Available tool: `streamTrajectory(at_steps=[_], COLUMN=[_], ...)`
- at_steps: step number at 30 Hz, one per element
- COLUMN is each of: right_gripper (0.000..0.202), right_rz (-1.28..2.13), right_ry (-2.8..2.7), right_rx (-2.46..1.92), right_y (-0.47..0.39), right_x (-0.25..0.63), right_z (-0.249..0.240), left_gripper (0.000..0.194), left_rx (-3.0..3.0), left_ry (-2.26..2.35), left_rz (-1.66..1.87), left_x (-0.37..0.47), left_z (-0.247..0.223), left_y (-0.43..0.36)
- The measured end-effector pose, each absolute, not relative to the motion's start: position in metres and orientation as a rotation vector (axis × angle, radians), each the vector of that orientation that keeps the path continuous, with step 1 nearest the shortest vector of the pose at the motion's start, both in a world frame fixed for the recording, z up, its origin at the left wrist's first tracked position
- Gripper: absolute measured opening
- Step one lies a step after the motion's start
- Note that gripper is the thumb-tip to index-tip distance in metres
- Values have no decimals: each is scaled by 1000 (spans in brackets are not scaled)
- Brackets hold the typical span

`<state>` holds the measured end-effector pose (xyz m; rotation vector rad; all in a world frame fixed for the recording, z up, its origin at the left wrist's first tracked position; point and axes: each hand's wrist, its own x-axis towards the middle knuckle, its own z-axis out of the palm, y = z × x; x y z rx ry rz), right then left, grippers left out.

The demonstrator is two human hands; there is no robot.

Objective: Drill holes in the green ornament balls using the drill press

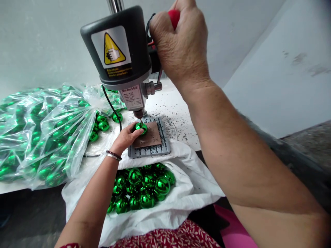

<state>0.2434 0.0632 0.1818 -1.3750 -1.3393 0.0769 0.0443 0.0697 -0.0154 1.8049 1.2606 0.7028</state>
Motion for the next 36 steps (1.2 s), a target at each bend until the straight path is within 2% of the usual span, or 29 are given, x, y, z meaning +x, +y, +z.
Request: streamTrajectory(at_steps=[5, 11, 21, 26, 36], right_gripper=[13, 23, 13, 35, 30], right_rz=[89, 119, 136, 139, -46], right_ry=[-1346, -1354, -1309, -1288, -1256], right_rx=[-1370, -1367, -1355, -1375, -1349], right_y=[63, 63, 64, 61, 44], right_x=[244, 244, 242, 241, 239], right_z=[181, 183, 183, 183, 169], left_gripper=[48, 59, 69, 66, 66], left_rx=[1825, 1877, 1787, 1728, 1728], left_ry=[1257, 1306, 1361, 1372, 1333], left_rz=[701, 631, 651, 663, 670], left_x=[42, 49, 61, 62, 65], left_z=[-16, -9, -12, -11, -5], left_y=[70, 62, 58, 56, 50])
